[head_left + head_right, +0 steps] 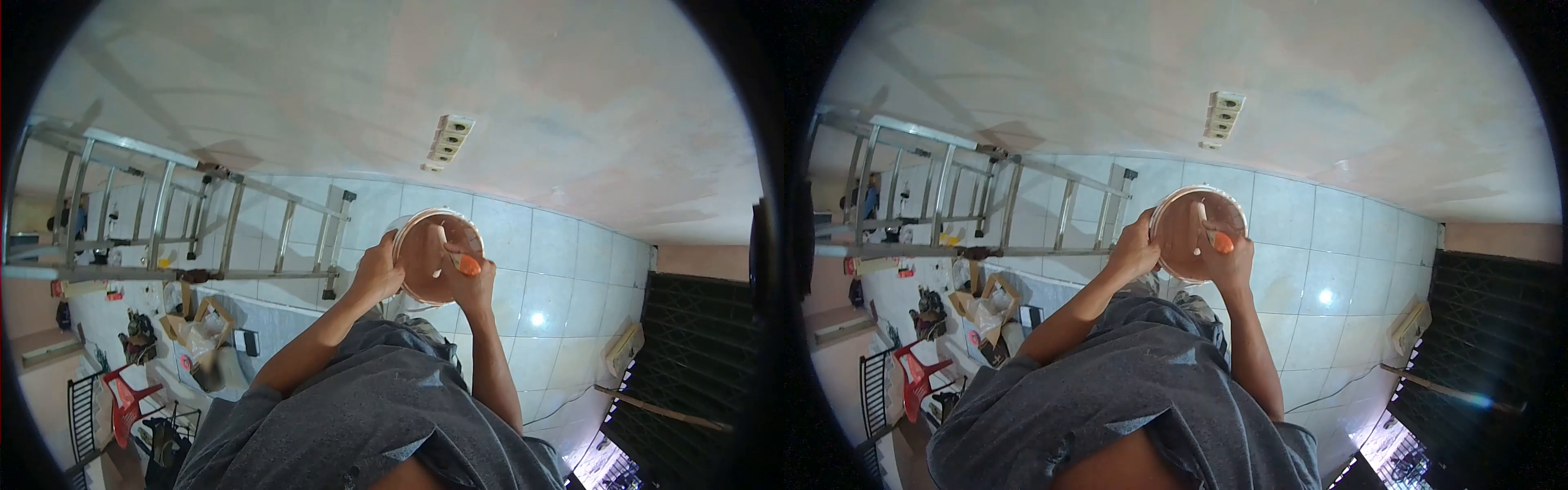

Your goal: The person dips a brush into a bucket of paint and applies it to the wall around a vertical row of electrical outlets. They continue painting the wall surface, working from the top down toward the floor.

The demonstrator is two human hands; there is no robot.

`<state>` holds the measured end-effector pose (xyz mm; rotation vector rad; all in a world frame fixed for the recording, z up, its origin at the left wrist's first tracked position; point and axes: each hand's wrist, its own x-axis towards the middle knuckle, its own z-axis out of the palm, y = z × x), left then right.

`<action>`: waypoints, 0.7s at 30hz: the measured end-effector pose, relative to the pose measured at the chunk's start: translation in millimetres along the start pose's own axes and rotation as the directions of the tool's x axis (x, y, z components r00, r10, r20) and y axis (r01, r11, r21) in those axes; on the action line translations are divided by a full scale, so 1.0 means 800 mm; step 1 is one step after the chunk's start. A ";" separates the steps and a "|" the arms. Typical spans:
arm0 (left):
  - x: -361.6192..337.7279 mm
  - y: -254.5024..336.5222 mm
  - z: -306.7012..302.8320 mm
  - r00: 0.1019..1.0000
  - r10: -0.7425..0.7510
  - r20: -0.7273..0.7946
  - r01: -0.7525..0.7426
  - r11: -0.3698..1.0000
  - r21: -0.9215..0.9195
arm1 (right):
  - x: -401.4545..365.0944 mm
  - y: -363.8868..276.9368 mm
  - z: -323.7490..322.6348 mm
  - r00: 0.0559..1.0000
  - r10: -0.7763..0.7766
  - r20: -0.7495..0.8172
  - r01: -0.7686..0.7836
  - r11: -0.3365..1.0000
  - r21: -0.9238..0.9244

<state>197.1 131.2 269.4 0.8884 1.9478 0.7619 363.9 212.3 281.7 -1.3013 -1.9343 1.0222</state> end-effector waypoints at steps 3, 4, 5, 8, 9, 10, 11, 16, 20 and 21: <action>0.025 -0.006 -0.010 0.998 0.005 0.062 -0.006 1.000 0.023 | -0.003 -0.007 0.001 0.995 0.085 -0.057 -0.085 0.996 0.007; 0.034 -0.009 -0.012 0.997 -0.011 0.079 0.010 1.000 0.018 | -0.003 -0.008 0.004 0.989 0.139 -0.053 -0.140 0.990 0.001; 0.043 -0.013 -0.015 0.996 0.016 0.093 -0.018 1.000 0.021 | -0.001 -0.010 0.007 0.981 0.185 -0.051 -0.185 0.983 0.000; 0.058 -0.006 -0.038 0.990 -0.030 0.139 0.032 0.999 -0.011 | -0.003 -0.013 0.022 0.954 0.286 -0.087 -0.270 0.950 0.157; 0.067 -0.007 -0.043 0.989 -0.013 0.150 0.014 1.000 -0.011 | -0.003 -0.008 0.028 0.945 0.314 -0.088 -0.290 0.933 0.213; 0.074 -0.012 -0.048 0.989 -0.010 0.151 0.014 0.999 -0.028 | -0.005 0.000 0.035 0.934 0.348 -0.087 -0.319 0.917 0.239; 0.082 -0.015 -0.051 0.989 -0.010 0.149 0.017 0.999 -0.048 | -0.007 0.002 0.041 0.933 0.347 -0.101 -0.317 0.919 0.233; 0.136 -0.069 -0.039 0.988 0.107 0.110 -0.116 0.990 0.082 | -0.006 0.039 0.075 0.913 0.379 -0.149 -0.316 0.890 0.328; 0.130 -0.033 -0.050 0.989 -0.025 0.146 0.024 1.000 0.011 | 0.000 0.060 0.083 0.922 0.372 -0.105 -0.272 0.816 0.510; 0.123 -0.032 -0.052 0.989 -0.024 0.146 0.019 0.999 0.031 | -0.001 0.055 0.080 0.917 0.391 -0.082 -0.282 0.780 0.559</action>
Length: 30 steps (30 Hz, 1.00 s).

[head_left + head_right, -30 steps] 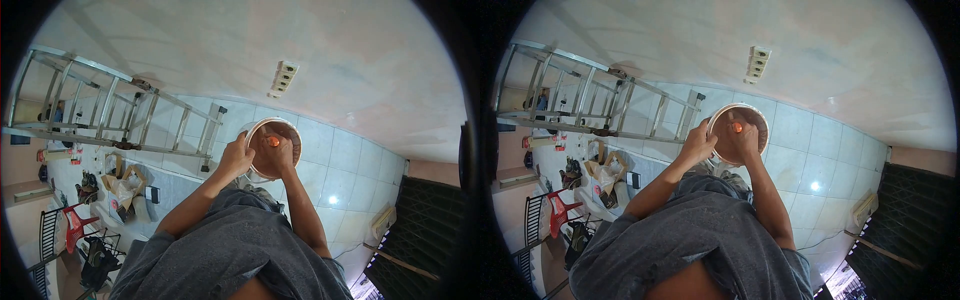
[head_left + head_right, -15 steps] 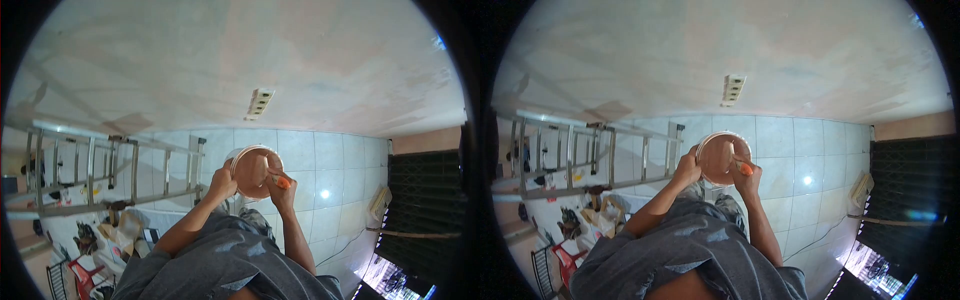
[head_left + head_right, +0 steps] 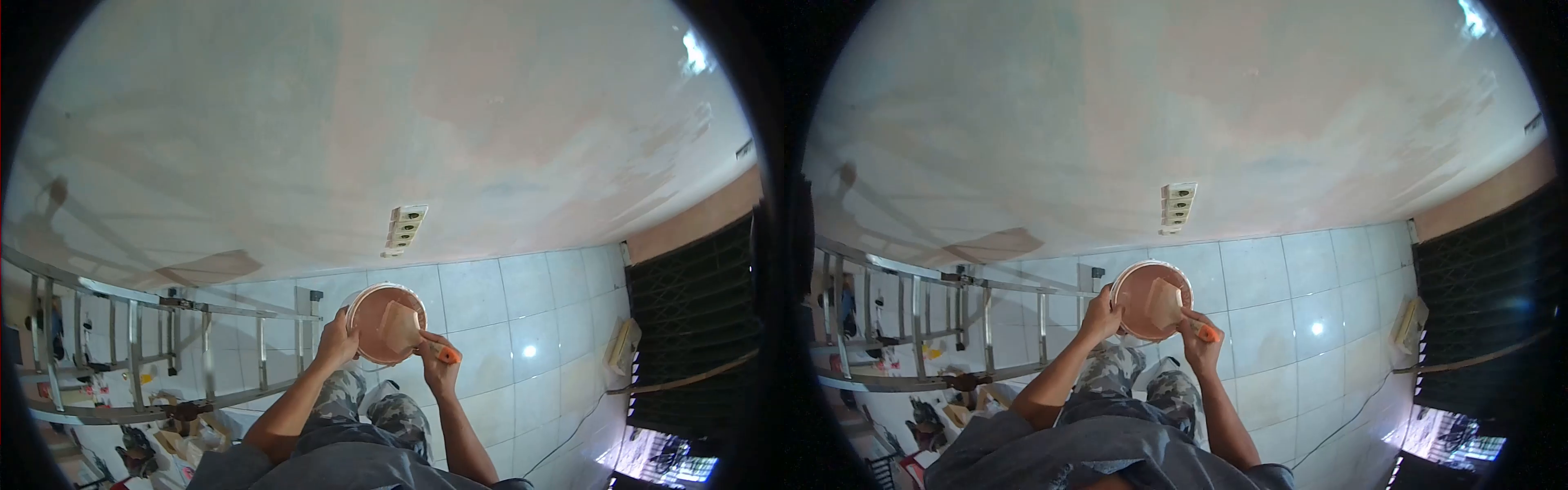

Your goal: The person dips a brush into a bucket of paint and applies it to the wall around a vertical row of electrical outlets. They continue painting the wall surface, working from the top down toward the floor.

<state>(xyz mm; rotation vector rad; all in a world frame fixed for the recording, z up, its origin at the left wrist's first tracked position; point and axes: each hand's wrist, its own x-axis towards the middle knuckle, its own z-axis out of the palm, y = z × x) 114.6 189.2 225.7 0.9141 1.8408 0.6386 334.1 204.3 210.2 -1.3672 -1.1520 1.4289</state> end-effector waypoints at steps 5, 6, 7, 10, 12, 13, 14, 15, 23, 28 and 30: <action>0.015 -0.029 0.003 0.996 0.050 -0.070 -0.052 0.998 -0.022 | -0.002 -0.002 -0.008 0.998 0.044 -0.044 -0.032 0.968 0.249; 0.005 -0.017 -0.002 0.999 -0.024 -0.041 0.021 0.996 -0.090 | -0.007 -0.004 -0.009 0.990 0.119 -0.070 -0.088 0.934 0.347; -0.003 -0.007 -0.005 0.999 -0.038 -0.028 0.032 0.985 -0.168 | -0.012 -0.003 -0.012 0.990 0.121 -0.068 -0.090 0.933 0.349; -0.011 -0.001 -0.003 0.999 -0.049 -0.023 0.043 0.979 -0.200 | -0.016 0.003 -0.019 0.987 0.123 -0.100 -0.070 0.903 0.425; -0.007 -0.006 0.003 0.999 -0.034 -0.035 0.025 0.972 -0.234 | -0.022 0.008 -0.021 0.986 0.107 -0.131 -0.037 0.893 0.449; -0.007 -0.011 0.007 0.999 -0.026 -0.047 0.012 0.962 -0.272 | -0.025 0.011 -0.023 0.984 0.118 -0.133 -0.046 0.892 0.450; -0.010 -0.008 0.008 0.998 -0.039 -0.041 0.027 0.963 -0.268 | -0.025 0.009 -0.024 0.984 0.121 -0.132 -0.047 0.884 0.465; -0.012 -0.003 0.008 0.999 -0.040 -0.025 0.032 0.964 -0.263 | -0.027 0.010 -0.024 0.983 0.128 -0.129 -0.051 0.876 0.480; -0.001 -0.014 0.026 1.000 -0.022 -0.011 0.017 0.953 -0.302 | -0.022 0.043 -0.039 0.986 0.126 -0.108 -0.054 0.858 0.511; 0.040 -0.044 0.039 0.999 -0.043 0.030 0.051 0.942 -0.331 | 0.007 0.101 -0.045 0.988 0.116 -0.101 -0.042 0.837 0.546; 0.067 -0.063 0.050 0.997 -0.062 0.056 0.077 0.938 -0.338 | 0.027 0.143 -0.045 0.986 0.115 -0.117 -0.029 0.823 0.567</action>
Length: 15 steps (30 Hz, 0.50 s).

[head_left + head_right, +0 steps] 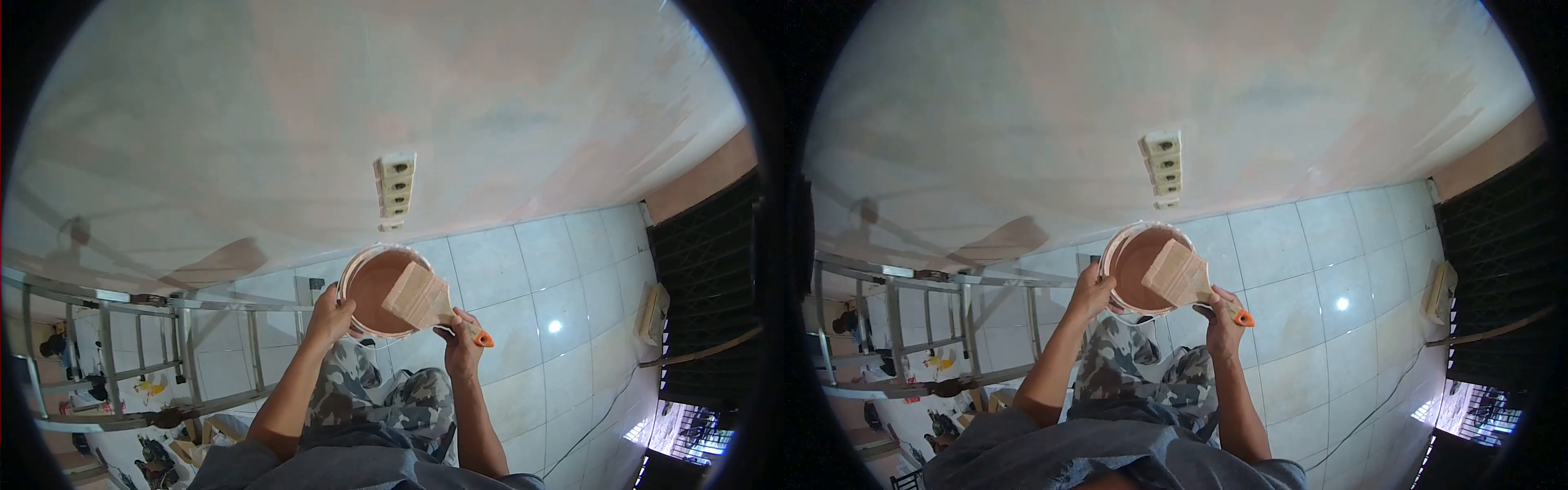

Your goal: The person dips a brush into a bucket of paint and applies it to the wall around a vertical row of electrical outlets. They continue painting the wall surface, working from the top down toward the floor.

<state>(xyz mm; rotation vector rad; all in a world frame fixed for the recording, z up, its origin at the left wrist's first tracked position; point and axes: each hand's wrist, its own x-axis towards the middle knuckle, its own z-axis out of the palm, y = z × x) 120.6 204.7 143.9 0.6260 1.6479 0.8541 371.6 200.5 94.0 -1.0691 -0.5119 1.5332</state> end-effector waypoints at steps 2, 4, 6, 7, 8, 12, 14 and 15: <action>0.030 -0.027 0.005 0.997 0.074 0.008 -0.075 0.997 0.023 | 0.018 0.035 -0.021 1.000 0.015 -0.021 -0.015 1.000 0.016; 0.051 -0.041 0.008 0.995 0.101 0.011 -0.102 0.994 0.038 | 0.038 0.059 -0.029 0.999 -0.040 -0.026 0.042 0.995 0.095; 0.077 -0.061 0.011 0.996 0.091 0.025 -0.093 0.990 0.103 | 0.062 0.089 -0.046 0.998 -0.063 -0.010 0.064 0.993 0.103; 0.092 -0.074 0.011 0.994 0.103 0.032 -0.106 0.988 0.108 | 0.073 0.102 -0.053 0.997 -0.078 -0.008 0.078 0.987 0.140; 0.103 -0.085 0.013 0.994 0.105 0.033 -0.107 0.989 0.105 | 0.081 0.116 -0.062 0.996 -0.091 -0.008 0.091 0.980 0.178; 0.150 -0.130 0.020 0.986 0.151 0.065 -0.159 0.977 0.144 | 0.115 0.169 -0.088 0.988 -0.152 0.029 0.142 0.965 0.220; 0.171 -0.160 0.023 0.979 0.188 0.085 -0.198 0.970 0.141 | 0.128 0.197 -0.103 0.985 -0.165 0.045 0.151 0.962 0.226; 0.182 -0.176 0.024 0.977 0.189 0.096 -0.200 0.973 0.118 | 0.136 0.208 -0.109 0.984 -0.170 0.060 0.152 0.960 0.235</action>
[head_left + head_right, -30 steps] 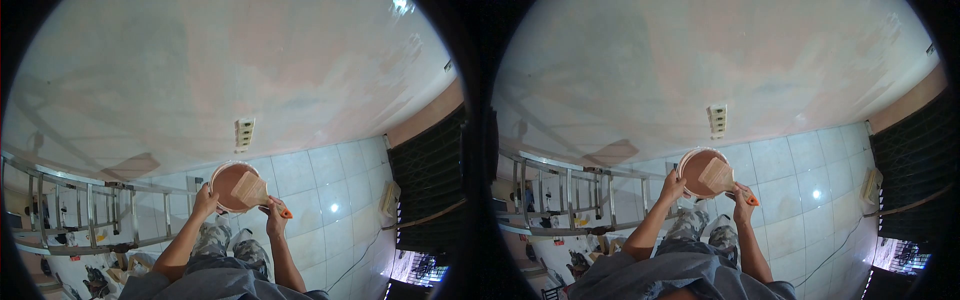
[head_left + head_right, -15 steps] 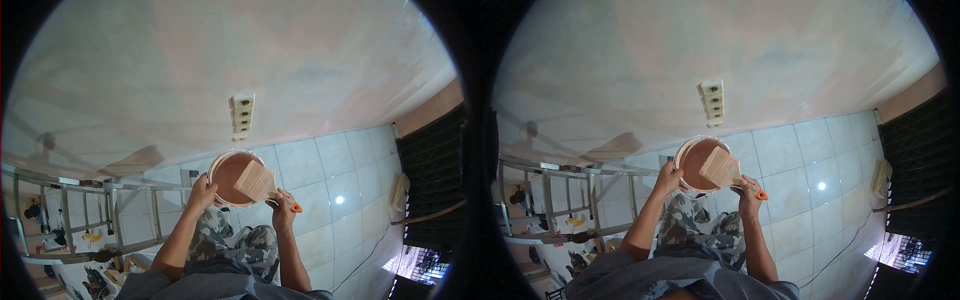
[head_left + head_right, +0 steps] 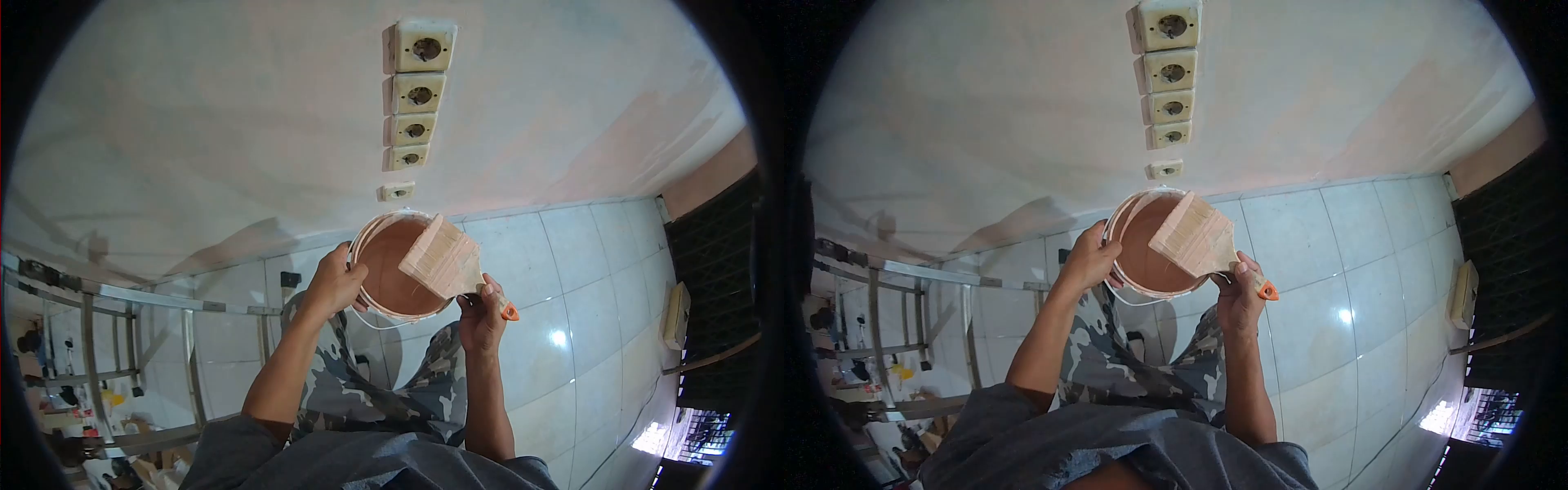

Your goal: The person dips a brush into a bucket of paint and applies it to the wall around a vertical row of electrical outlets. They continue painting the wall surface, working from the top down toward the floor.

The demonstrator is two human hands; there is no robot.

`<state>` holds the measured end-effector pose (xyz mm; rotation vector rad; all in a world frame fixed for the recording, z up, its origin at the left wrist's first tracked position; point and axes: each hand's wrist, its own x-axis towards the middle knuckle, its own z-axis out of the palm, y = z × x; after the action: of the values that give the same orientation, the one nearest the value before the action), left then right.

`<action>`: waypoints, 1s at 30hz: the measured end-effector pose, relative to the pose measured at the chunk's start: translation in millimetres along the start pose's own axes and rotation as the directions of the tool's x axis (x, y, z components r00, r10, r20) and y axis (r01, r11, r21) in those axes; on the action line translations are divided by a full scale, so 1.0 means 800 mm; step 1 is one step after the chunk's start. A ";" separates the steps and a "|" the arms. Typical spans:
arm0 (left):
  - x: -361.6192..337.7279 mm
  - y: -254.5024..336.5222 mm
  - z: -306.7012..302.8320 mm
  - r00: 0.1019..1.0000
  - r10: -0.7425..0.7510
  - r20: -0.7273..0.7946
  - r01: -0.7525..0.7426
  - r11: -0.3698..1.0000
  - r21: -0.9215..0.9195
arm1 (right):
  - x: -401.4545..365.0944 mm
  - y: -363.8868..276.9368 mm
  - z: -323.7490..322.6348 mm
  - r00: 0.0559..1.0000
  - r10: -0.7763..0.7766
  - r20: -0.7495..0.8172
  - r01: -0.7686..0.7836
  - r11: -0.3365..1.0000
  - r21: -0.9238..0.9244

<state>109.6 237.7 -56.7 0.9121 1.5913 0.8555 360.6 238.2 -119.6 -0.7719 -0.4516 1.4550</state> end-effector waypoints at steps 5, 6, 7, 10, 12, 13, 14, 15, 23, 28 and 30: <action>0.013 -0.060 0.012 0.996 0.085 -0.031 -0.087 0.995 -0.054 | 0.000 0.021 -0.023 0.998 -0.024 0.066 0.022 0.999 0.029; 0.011 -0.066 0.014 0.997 0.075 -0.034 -0.078 0.994 -0.082 | 0.002 0.023 -0.022 0.997 -0.020 0.074 0.015 0.998 0.062; 0.008 -0.066 0.013 0.997 0.067 -0.038 -0.071 0.992 -0.107 | 0.003 0.023 -0.018 0.996 -0.017 0.083 0.009 0.995 0.098; 0.004 -0.064 0.006 0.997 0.072 -0.024 -0.074 0.990 -0.121 | 0.022 0.006 0.008 0.987 -0.056 0.149 0.029 0.984 0.176; 0.008 -0.066 0.003 0.996 0.085 -0.018 -0.087 0.984 -0.156 | 0.051 -0.018 0.033 0.971 -0.081 0.224 0.040 0.983 0.182; 0.010 -0.066 0.003 0.997 0.080 -0.017 -0.082 0.980 -0.182 | 0.068 -0.033 0.056 0.963 -0.101 0.250 0.054 0.981 0.188; 0.015 -0.070 0.001 0.995 0.097 -0.023 -0.100 0.978 -0.184 | 0.083 -0.050 0.082 0.937 -0.178 0.301 0.116 0.970 0.214; 0.018 -0.077 0.003 0.994 0.096 -0.050 -0.104 0.975 -0.195 | 0.096 -0.066 0.105 0.908 -0.246 0.340 0.171 0.956 0.237; 0.017 -0.090 0.014 0.987 -0.017 -0.161 -0.019 0.975 -0.222 | 0.186 -0.190 0.286 0.552 -0.635 0.541 0.675 0.721 0.159; 0.017 -0.101 0.014 0.989 0.015 -0.145 -0.041 0.983 -0.181 | 0.206 -0.206 0.325 0.445 -0.600 0.665 0.812 0.583 -0.017; 0.016 -0.101 0.014 0.989 0.021 -0.145 -0.043 0.988 -0.150 | 0.219 -0.207 0.327 0.423 -0.573 0.701 0.826 0.563 -0.038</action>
<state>108.5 213.6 -136.1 0.7838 1.6114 1.0705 311.4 469.3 145.9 -0.2505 -1.4526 0.7191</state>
